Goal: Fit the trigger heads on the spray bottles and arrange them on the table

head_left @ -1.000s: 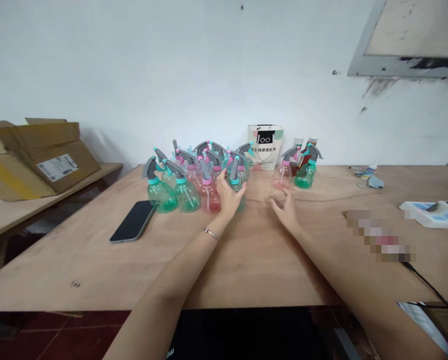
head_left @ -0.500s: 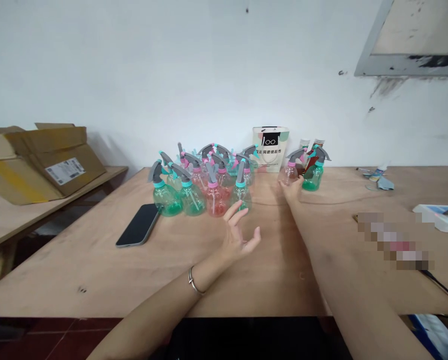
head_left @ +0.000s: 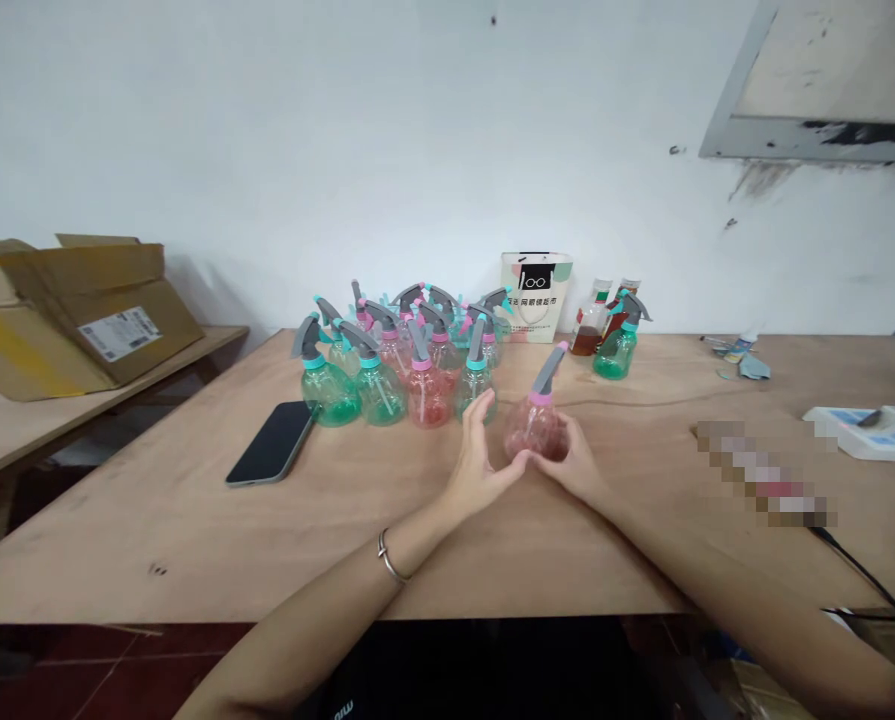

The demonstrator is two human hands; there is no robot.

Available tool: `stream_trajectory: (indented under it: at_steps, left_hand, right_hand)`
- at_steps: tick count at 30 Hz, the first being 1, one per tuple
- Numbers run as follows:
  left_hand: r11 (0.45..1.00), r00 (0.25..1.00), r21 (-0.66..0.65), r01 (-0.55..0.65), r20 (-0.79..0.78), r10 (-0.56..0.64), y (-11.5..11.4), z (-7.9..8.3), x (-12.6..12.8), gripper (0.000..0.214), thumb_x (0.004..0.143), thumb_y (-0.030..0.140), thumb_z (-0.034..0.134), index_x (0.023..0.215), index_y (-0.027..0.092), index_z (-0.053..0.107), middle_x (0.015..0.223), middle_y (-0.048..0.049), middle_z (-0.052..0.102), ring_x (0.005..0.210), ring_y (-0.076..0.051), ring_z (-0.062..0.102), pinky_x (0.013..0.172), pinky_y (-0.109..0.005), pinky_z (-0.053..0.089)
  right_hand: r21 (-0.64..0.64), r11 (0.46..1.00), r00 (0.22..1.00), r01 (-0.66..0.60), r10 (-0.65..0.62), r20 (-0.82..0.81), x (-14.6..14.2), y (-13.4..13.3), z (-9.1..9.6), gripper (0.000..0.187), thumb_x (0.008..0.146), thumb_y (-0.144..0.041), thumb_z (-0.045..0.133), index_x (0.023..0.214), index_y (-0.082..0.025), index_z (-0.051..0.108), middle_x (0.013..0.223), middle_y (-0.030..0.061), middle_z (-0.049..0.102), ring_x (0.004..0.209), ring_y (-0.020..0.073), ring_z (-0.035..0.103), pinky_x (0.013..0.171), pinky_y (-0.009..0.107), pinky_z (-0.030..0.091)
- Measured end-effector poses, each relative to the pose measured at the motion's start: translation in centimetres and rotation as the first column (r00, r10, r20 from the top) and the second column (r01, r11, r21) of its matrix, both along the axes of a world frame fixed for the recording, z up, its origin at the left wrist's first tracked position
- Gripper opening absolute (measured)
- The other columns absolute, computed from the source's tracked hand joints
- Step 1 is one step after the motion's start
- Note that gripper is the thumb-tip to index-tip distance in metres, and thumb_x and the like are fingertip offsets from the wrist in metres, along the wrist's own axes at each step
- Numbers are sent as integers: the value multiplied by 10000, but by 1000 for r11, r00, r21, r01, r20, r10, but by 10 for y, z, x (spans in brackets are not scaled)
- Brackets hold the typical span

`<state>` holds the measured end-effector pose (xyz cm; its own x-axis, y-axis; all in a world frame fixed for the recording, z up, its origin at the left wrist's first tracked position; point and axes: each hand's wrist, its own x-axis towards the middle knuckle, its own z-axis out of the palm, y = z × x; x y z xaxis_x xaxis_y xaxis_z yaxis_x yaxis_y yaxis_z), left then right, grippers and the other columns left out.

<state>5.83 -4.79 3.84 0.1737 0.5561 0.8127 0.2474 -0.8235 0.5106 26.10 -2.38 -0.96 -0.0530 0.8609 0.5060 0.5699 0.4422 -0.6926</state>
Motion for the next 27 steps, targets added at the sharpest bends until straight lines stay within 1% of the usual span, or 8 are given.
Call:
stream_trajectory:
  at_steps: [6,11,14,16,17,20,23,27]
  left_hand:
    - [858,938,-379,347,139,-318,6,10,1,642,812,369,689,1368,197,416,1321,-136,521,1214,-282,511,1045,-442,397]
    - [801,910,-436,410,138,-390,10,24,-11,550,768,327,709,1268,189,527,1203,-101,585,961,-202,589,885,-346,478]
    - [786,897,-451,422,79,-436,13,30,-20,565,716,252,717,1251,190,545,1046,-65,620,861,-173,580,800,-299,485]
    - [773,889,-468,430,70,-452,14,33,-24,527,698,219,710,1205,182,571,898,-34,618,804,-158,569,743,-268,479]
    - [765,887,-477,433,75,-456,14,33,-26,490,694,211,708,1168,178,587,849,-24,609,788,-153,565,721,-254,475]
    - [734,886,-526,431,92,-454,14,34,-30,400,701,222,706,1086,169,612,784,-9,590,741,-135,554,672,-232,466]
    - [696,891,-584,417,111,-441,14,33,-35,521,716,263,716,1207,184,560,798,-3,600,703,-126,554,650,-239,467]
    - [677,885,-599,427,123,-449,16,31,-43,674,735,323,728,1340,196,462,854,-25,622,738,-149,582,666,-265,479]
  right_hand:
    - [-24,984,984,-179,179,7,-28,-57,14,734,703,-465,763,1308,-252,406,1233,116,517,1178,296,528,1015,507,447]
    - [-73,945,947,-317,320,22,-32,-49,12,815,689,-512,772,1354,-251,378,1284,125,500,1219,300,508,1048,509,418]
    - [-53,929,930,-366,368,26,-11,-16,10,795,733,-553,719,1377,-254,362,1345,125,485,1264,300,477,1083,510,378]
    - [86,996,991,-31,43,-130,16,23,16,637,824,-571,590,1331,-243,387,1294,117,500,1239,279,483,1075,502,375]
    - [129,973,963,192,-161,-217,33,46,21,633,832,-572,561,1326,-222,378,1298,126,481,1234,276,475,1078,501,364]
    - [82,740,722,668,-618,-311,86,114,39,858,708,-518,686,1335,-53,330,1365,254,376,1329,341,339,1134,497,263]
    - [-18,633,608,774,-751,-257,132,162,51,1074,584,-464,786,1382,6,241,1422,301,323,1389,372,251,1167,491,187]
    - [-146,682,638,717,-726,-256,163,188,47,1160,515,-470,826,1411,-59,216,1421,276,389,1348,370,367,1134,505,269]
